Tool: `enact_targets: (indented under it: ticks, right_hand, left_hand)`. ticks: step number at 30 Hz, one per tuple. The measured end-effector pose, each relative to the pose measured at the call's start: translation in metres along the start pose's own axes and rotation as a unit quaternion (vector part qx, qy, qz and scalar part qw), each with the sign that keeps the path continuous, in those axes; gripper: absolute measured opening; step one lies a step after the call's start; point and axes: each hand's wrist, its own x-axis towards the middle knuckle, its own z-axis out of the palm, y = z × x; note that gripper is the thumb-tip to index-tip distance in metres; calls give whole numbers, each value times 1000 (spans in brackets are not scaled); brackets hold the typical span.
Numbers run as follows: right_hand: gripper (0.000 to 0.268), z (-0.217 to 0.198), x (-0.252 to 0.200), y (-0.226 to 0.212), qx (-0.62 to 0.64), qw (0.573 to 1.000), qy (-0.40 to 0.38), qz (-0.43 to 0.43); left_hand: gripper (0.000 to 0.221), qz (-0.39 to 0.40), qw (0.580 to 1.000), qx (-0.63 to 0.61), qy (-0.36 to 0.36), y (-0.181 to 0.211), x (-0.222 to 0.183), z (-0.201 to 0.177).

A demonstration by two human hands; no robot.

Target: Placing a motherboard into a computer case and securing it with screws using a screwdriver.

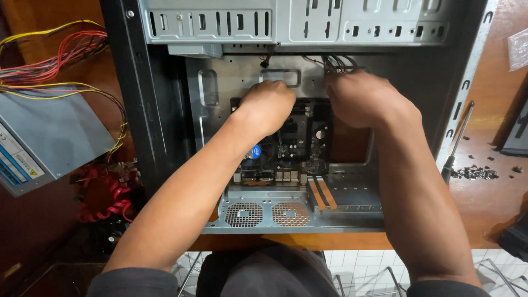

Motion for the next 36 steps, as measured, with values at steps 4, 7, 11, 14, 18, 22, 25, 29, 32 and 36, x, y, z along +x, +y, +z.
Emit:
enact_targets:
  ticks: [4,7,11,14,18,22,25,29,32,36]
  right_hand:
    - [42,7,4,-3,9,1000,-6,-4]
    - [39,10,10,-1,4,1000,3,-4]
    - [37,10,16,-7,-2,1000,0,-12]
    - [36,15,19,-8,-3,1000,-3,-18]
    - [36,20,25,-11,-14,1000,-17,-14]
    - [35,14,27,-16,-31,999,-14,-34]
    - [33,15,25,-18,-37,999,6,-38]
    - [36,17,28,-17,-35,999,-1,-31]
    - [38,12,22,-23,-29,999,-5,-28]
    - [43,5,18,-32,-22,999,-21,-33]
  left_hand:
    - [14,-1,1000,7,10,2,1,5]
    - [14,2,1000,15,16,1,3,7]
    - [19,8,999,27,17,-1,3,7]
    - [23,12,999,38,17,-1,4,6]
    - [22,15,999,37,24,4,2,3]
    - [20,20,999,25,12,3,3,-1]
    - [23,18,1000,22,9,3,3,2]
    - [24,18,999,27,24,3,4,5]
    - [26,18,997,34,66,3,6,16]
    - [25,4,984,86,159,3,11,31]
